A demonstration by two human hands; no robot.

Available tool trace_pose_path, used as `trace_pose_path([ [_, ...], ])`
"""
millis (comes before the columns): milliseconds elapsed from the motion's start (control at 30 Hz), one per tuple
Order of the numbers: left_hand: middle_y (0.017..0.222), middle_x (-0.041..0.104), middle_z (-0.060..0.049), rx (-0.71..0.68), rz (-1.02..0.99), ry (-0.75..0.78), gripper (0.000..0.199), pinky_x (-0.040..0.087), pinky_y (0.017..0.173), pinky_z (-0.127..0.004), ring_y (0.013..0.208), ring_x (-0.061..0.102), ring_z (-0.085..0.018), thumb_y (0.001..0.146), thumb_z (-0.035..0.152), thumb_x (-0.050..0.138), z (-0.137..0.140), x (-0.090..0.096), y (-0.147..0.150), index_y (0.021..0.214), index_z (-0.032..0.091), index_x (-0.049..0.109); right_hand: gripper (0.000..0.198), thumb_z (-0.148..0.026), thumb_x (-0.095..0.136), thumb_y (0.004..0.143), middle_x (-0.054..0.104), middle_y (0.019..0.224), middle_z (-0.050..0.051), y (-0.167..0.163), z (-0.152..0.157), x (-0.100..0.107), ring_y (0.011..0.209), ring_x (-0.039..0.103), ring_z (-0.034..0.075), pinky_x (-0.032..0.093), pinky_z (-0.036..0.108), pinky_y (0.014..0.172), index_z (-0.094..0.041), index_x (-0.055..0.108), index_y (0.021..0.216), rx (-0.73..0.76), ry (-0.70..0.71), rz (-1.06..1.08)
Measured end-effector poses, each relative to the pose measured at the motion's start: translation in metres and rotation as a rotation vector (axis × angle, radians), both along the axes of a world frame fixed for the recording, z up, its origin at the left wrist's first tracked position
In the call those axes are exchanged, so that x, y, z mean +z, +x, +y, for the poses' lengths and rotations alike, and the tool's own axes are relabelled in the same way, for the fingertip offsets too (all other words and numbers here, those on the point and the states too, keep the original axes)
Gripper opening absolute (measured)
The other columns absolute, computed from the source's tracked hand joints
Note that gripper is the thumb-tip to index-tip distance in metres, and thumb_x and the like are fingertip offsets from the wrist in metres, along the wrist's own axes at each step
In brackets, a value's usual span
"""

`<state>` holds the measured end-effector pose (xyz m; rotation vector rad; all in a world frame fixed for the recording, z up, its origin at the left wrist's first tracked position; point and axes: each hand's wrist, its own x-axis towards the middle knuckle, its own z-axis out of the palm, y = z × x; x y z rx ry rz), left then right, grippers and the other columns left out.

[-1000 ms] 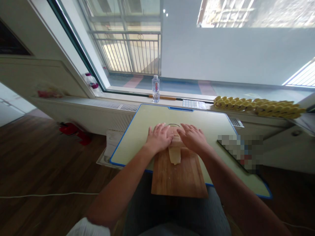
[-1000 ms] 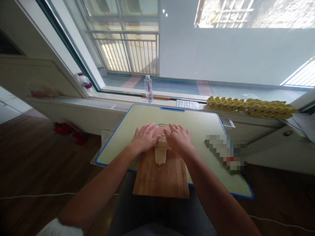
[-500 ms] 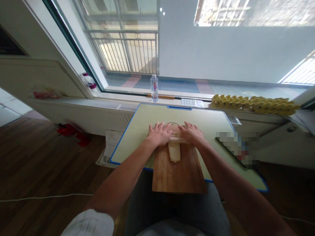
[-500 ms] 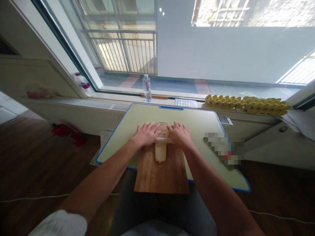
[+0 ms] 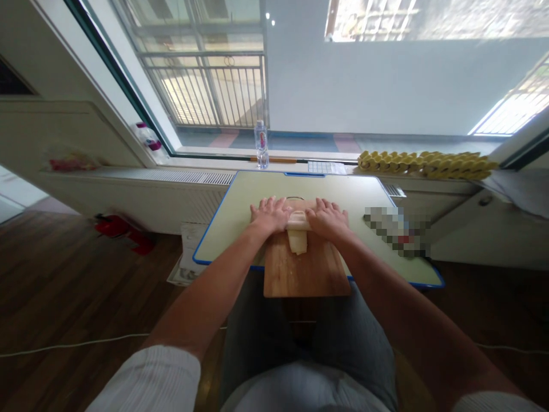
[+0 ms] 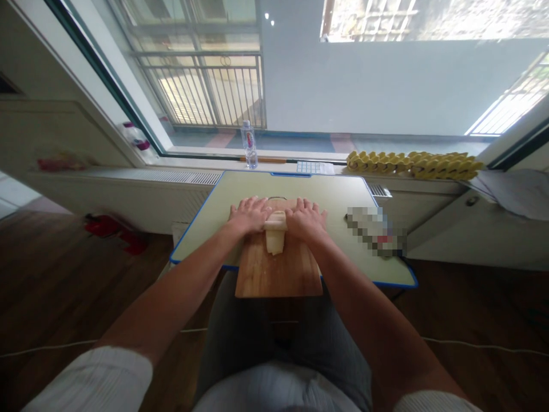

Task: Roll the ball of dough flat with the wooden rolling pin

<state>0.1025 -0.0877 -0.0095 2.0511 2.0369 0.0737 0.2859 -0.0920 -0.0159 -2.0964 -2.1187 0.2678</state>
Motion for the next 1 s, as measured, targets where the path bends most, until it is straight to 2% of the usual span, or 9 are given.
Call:
trace_pose_path([
  [133,0.176,0.028,-0.004,-0.004,0.053,0.073,0.068,0.022,0.126,-0.067,0.159,0.029,-0.032,0.103,0.055,0.014,-0.032,-0.004,0.002,0.164,0.036,0.037,0.069,-0.051,0.023,0.106,0.04,0.169,0.014,-0.001,-0.028,-0.001,0.151,0.037,0.037,0.028,0.065,0.122,-0.015,0.038,0.163,0.024,0.073,-0.049],
  [233,0.175,0.029,-0.002,-0.017,0.084,0.086,0.067,0.022,0.127,-0.067,0.159,0.03,-0.033,0.103,0.054,0.015,-0.038,-0.006,0.002,0.162,0.037,0.041,0.068,-0.052,0.022,0.107,0.041,0.168,0.012,-0.001,-0.036,-0.004,0.15,0.038,0.036,0.029,0.063,0.121,-0.019,0.04,0.163,0.039,0.074,-0.062],
  [367,0.176,0.027,-0.001,-0.056,0.09,0.038,0.065,0.018,0.128,-0.065,0.161,0.024,-0.032,0.103,0.054,0.018,-0.016,-0.005,0.001,0.163,0.038,0.038,0.068,-0.053,0.026,0.105,0.04,0.169,0.011,0.0,-0.018,-0.007,0.149,0.039,0.035,0.028,0.062,0.122,-0.021,0.04,0.163,0.021,0.084,-0.026],
  [500,0.178,0.02,-0.005,-0.097,0.061,-0.073,0.071,0.015,0.128,-0.068,0.163,0.017,-0.036,0.101,0.062,0.02,0.014,-0.003,-0.001,0.167,0.035,0.029,0.069,-0.051,0.03,0.103,0.038,0.17,0.012,0.0,0.012,-0.006,0.152,0.034,0.037,0.025,0.065,0.123,-0.019,0.039,0.164,0.035,0.032,0.005],
  [633,0.178,0.019,-0.009,-0.097,0.066,-0.086,0.075,0.019,0.127,-0.066,0.163,0.018,-0.037,0.101,0.064,0.018,0.023,-0.003,-0.002,0.168,0.031,0.026,0.069,-0.05,0.032,0.103,0.039,0.169,0.013,-0.001,0.022,-0.001,0.152,0.035,0.037,0.028,0.064,0.122,-0.019,0.039,0.164,0.04,0.004,0.009],
  [767,0.177,0.023,-0.008,-0.107,0.049,-0.002,0.073,0.019,0.128,-0.066,0.162,0.022,-0.034,0.103,0.061,0.014,0.003,-0.007,-0.003,0.168,0.03,0.028,0.067,-0.051,0.032,0.104,0.041,0.168,0.013,-0.003,0.002,0.0,0.151,0.036,0.036,0.028,0.063,0.121,-0.019,0.041,0.162,0.027,0.051,-0.014],
  [900,0.176,0.028,-0.006,-0.117,0.082,0.094,0.068,0.022,0.128,-0.063,0.161,0.026,-0.031,0.105,0.055,0.015,-0.031,-0.006,0.0,0.166,0.031,0.033,0.062,-0.047,0.025,0.107,0.043,0.167,0.012,-0.003,-0.032,-0.001,0.15,0.037,0.037,0.029,0.064,0.12,-0.02,0.047,0.159,0.051,0.114,-0.077],
  [1000,0.176,0.028,-0.005,-0.115,0.112,0.125,0.066,0.022,0.128,-0.062,0.161,0.026,-0.031,0.107,0.053,0.014,-0.056,-0.005,0.003,0.165,0.031,0.036,0.063,-0.049,0.022,0.108,0.043,0.167,0.014,-0.002,-0.053,-0.004,0.153,0.032,0.037,0.026,0.064,0.121,-0.019,0.047,0.158,0.055,0.148,-0.092],
])
